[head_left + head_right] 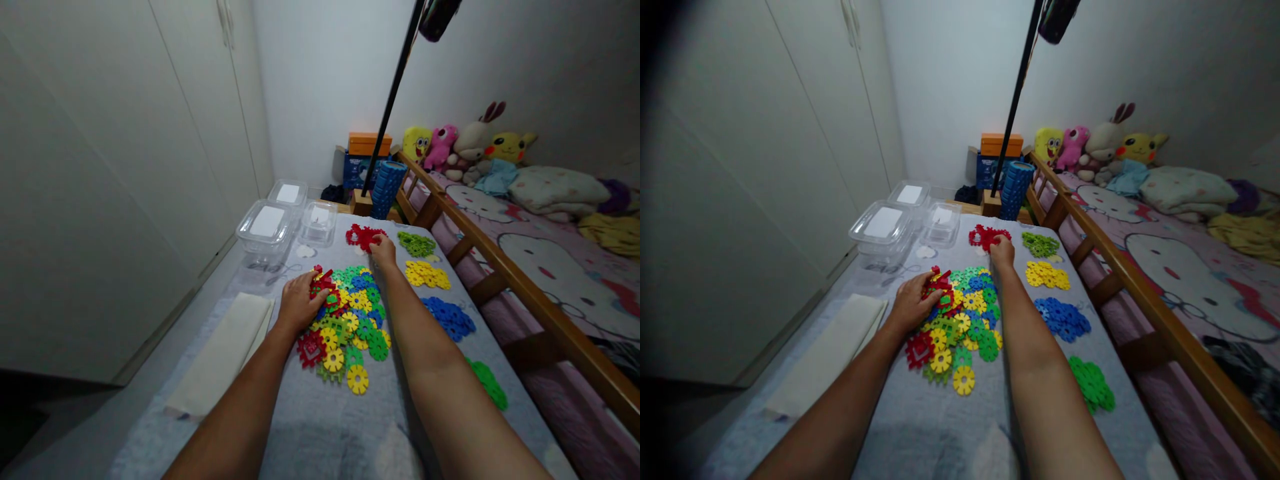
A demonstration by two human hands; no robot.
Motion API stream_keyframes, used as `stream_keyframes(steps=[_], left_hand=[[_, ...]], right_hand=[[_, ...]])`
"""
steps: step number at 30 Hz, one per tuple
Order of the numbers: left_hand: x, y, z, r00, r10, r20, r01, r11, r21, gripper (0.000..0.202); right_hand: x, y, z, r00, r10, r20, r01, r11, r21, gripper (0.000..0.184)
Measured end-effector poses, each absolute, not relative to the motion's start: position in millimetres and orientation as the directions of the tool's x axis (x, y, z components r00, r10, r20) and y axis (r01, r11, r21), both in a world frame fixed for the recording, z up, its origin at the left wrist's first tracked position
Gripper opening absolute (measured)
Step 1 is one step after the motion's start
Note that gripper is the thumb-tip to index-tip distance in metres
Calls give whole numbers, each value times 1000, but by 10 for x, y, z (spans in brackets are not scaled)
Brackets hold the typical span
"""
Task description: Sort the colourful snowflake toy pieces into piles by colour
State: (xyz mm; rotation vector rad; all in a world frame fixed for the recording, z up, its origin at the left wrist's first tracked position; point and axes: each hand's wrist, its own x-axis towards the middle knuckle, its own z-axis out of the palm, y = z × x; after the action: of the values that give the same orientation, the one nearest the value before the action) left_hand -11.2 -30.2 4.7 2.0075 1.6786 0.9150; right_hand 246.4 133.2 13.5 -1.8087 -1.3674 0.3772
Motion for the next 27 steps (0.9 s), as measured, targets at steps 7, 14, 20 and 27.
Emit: stream_keyframes(steps=[7, 14, 20, 27], left_hand=[[-111, -307, 53, 84, 965, 247, 704, -233, 670, 50], [-113, -294, 51, 86, 966, 246, 722, -230, 652, 50], [-120, -271, 32, 96, 967, 235, 733, -229, 641, 53], [-99, -300, 83, 94, 972, 216, 747, -213, 630, 53]], right_hand=[[2526, 1168, 93, 343, 899, 273, 632, -6, -775, 43], [2498, 717, 105, 216, 949, 231, 605, 56, -794, 28], [2388, 323, 220, 3, 992, 126, 688, 89, -721, 23], [2385, 31, 221, -95, 981, 168, 841, 170, -513, 36]])
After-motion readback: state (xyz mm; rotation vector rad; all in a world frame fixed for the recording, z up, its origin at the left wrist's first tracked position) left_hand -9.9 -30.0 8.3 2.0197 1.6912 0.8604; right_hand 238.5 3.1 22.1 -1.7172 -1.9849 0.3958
